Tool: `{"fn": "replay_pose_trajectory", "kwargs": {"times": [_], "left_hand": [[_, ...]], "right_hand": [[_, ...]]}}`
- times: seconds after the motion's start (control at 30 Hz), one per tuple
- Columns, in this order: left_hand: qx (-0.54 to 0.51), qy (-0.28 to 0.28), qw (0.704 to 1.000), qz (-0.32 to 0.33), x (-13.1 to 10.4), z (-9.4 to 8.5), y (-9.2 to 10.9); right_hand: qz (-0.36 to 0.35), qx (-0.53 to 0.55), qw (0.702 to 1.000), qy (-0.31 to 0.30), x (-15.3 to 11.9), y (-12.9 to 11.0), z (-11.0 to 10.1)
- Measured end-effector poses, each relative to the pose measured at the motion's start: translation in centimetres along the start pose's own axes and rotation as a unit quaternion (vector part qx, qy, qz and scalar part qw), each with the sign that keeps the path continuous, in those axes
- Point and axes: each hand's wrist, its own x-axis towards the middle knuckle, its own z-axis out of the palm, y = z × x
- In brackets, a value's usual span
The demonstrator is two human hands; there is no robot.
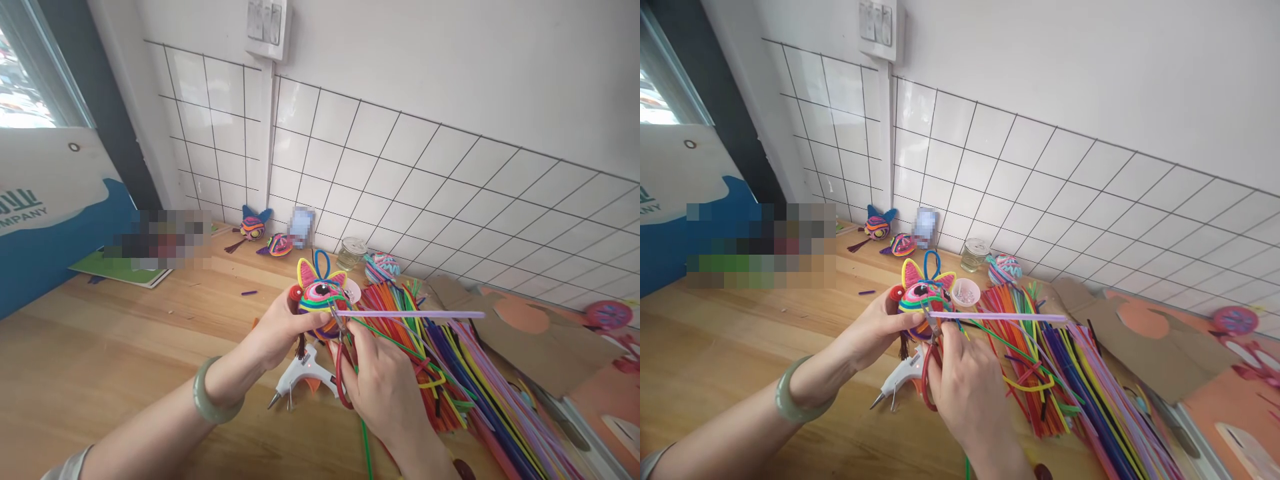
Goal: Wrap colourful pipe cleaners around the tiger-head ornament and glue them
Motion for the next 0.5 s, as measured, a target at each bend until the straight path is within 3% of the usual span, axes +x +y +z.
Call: {"fn": "replay_pose_trajectory", "kwargs": {"times": [0.37,0.5], "left_hand": [[0.003,0.02,1.0,-0.017,0.3,-0.2,-0.2],[0.017,0.022,1.0,-0.011,0.3,-0.4,-0.2]], "right_hand": [[-0.046,-0.003,0.999,0.015,0.2,0.8,0.8],[-0.023,0.034,0.999,-0.002,0.3,1.2,0.4]]}}
